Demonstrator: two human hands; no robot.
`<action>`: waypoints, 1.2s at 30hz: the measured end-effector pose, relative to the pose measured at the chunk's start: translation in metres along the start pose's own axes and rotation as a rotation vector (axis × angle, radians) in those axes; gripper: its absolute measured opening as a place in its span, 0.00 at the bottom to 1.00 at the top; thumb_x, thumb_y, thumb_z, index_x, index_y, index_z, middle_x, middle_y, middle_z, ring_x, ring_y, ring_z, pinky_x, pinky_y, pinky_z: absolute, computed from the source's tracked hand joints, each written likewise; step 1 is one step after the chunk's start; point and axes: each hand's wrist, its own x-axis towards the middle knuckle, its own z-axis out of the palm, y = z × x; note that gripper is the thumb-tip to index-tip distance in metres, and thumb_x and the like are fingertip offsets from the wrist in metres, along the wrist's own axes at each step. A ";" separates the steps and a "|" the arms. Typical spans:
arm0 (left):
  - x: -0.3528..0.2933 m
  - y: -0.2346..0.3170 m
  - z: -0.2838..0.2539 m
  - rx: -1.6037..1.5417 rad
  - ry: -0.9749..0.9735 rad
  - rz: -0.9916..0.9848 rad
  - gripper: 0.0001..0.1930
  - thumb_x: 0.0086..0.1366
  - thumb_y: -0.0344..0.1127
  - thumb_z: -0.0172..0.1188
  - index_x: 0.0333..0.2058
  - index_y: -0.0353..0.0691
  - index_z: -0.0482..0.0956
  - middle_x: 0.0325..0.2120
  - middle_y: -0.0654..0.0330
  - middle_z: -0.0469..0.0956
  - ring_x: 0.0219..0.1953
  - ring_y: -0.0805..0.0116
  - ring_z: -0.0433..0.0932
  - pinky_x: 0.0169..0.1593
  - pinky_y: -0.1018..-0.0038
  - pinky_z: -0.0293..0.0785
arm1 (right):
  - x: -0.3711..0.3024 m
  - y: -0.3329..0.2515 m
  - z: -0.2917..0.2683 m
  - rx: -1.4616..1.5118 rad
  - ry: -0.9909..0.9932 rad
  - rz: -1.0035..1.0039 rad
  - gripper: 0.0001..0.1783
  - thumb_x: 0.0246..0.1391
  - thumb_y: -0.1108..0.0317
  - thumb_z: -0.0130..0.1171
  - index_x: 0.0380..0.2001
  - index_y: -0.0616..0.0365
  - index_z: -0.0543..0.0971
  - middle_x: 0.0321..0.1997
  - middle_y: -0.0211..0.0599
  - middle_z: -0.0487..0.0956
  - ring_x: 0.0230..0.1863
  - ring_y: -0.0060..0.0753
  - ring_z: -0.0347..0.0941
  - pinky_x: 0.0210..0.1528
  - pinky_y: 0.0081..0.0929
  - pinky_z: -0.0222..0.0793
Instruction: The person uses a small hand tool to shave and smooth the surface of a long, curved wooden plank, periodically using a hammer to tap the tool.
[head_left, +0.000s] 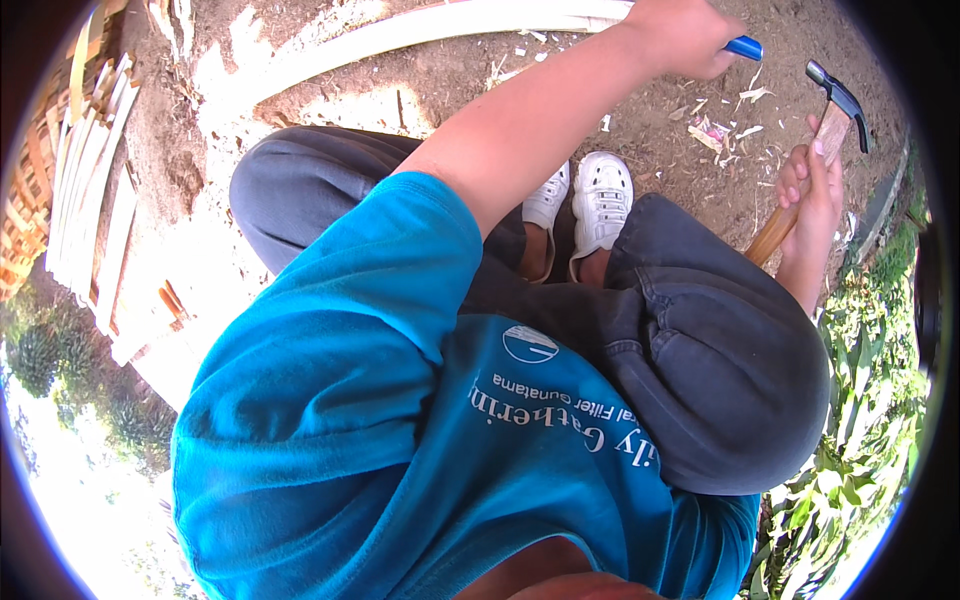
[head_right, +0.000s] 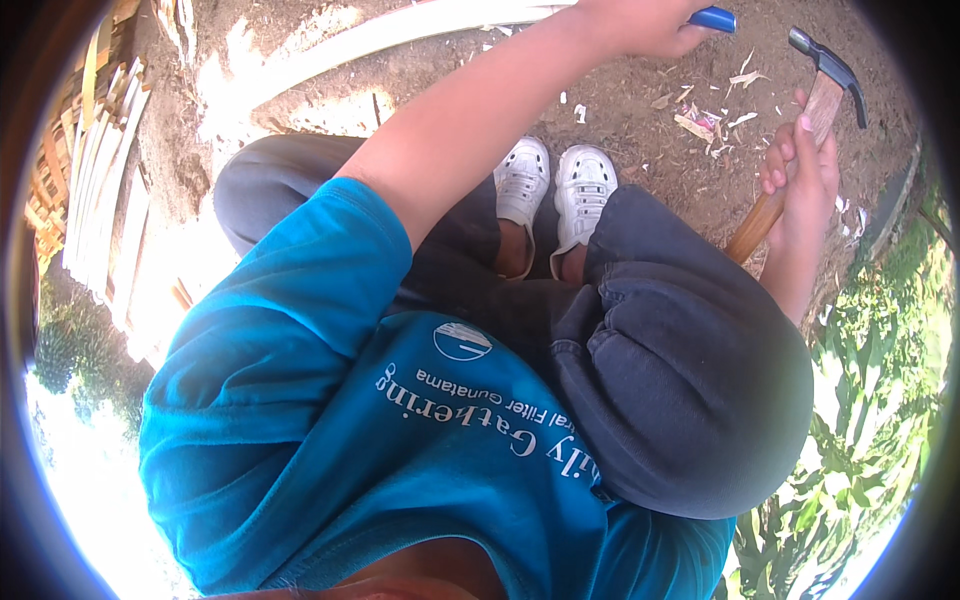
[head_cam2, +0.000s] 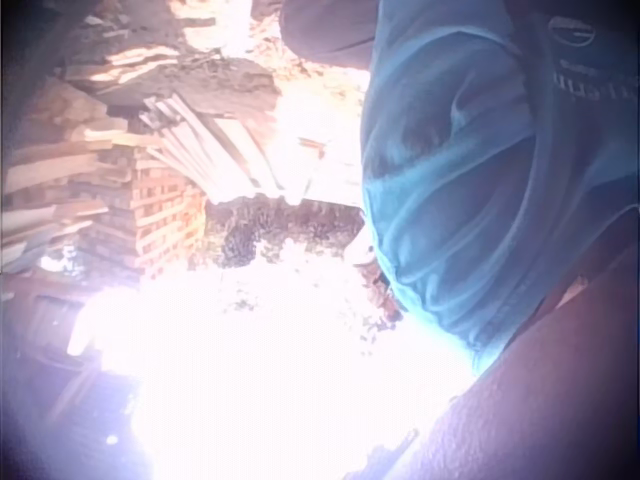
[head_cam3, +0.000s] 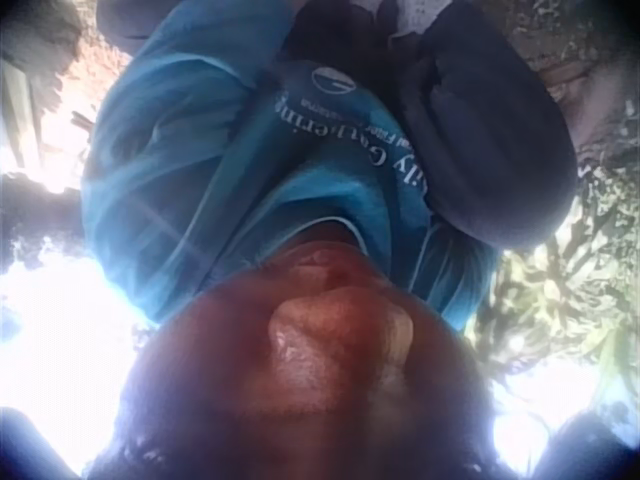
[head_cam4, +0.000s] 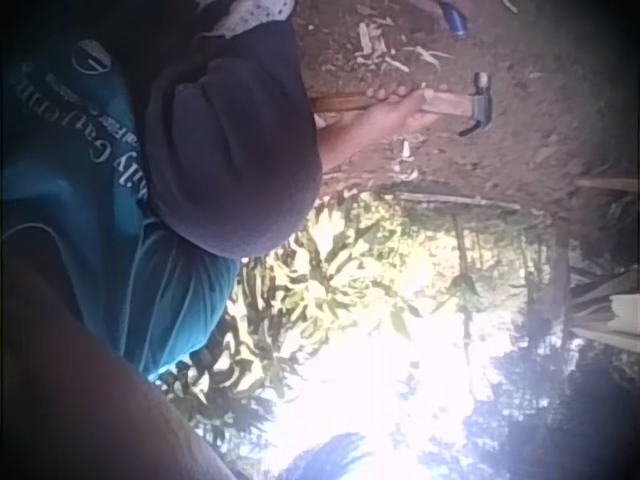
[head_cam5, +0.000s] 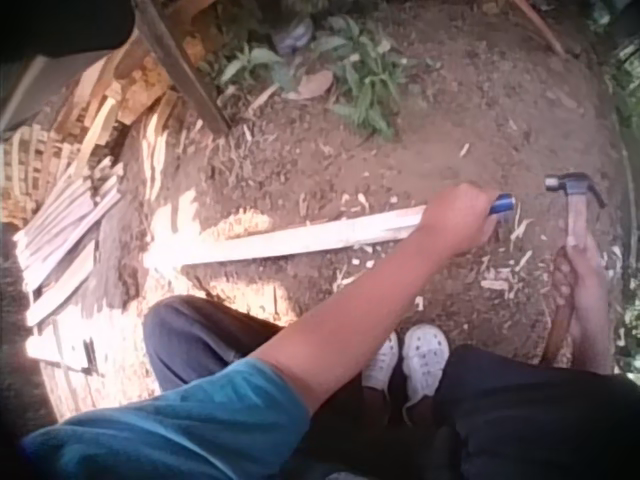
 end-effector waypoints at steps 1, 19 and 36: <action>-0.001 0.000 0.000 -0.004 0.015 -0.007 0.10 0.61 0.38 0.61 0.38 0.40 0.83 0.33 0.43 0.84 0.37 0.41 0.84 0.43 0.49 0.81 | 0.001 -0.002 0.002 0.004 0.006 -0.014 0.23 0.74 0.63 0.50 0.66 0.60 0.69 0.28 0.23 0.65 0.21 0.12 0.59 0.22 0.16 0.56; 0.007 0.009 -0.005 -0.060 0.111 -0.072 0.10 0.60 0.41 0.62 0.34 0.42 0.85 0.30 0.46 0.85 0.34 0.43 0.85 0.41 0.50 0.82 | -0.002 -0.023 0.002 0.053 -0.003 -0.105 0.24 0.74 0.63 0.51 0.66 0.64 0.67 0.28 0.25 0.65 0.21 0.14 0.58 0.21 0.16 0.56; 0.009 0.012 0.006 -0.060 0.101 -0.067 0.10 0.60 0.40 0.61 0.36 0.43 0.85 0.31 0.45 0.85 0.35 0.42 0.85 0.41 0.50 0.82 | 0.002 -0.003 0.004 0.064 0.067 -0.098 0.24 0.74 0.61 0.51 0.66 0.61 0.68 0.28 0.24 0.66 0.21 0.14 0.59 0.22 0.16 0.56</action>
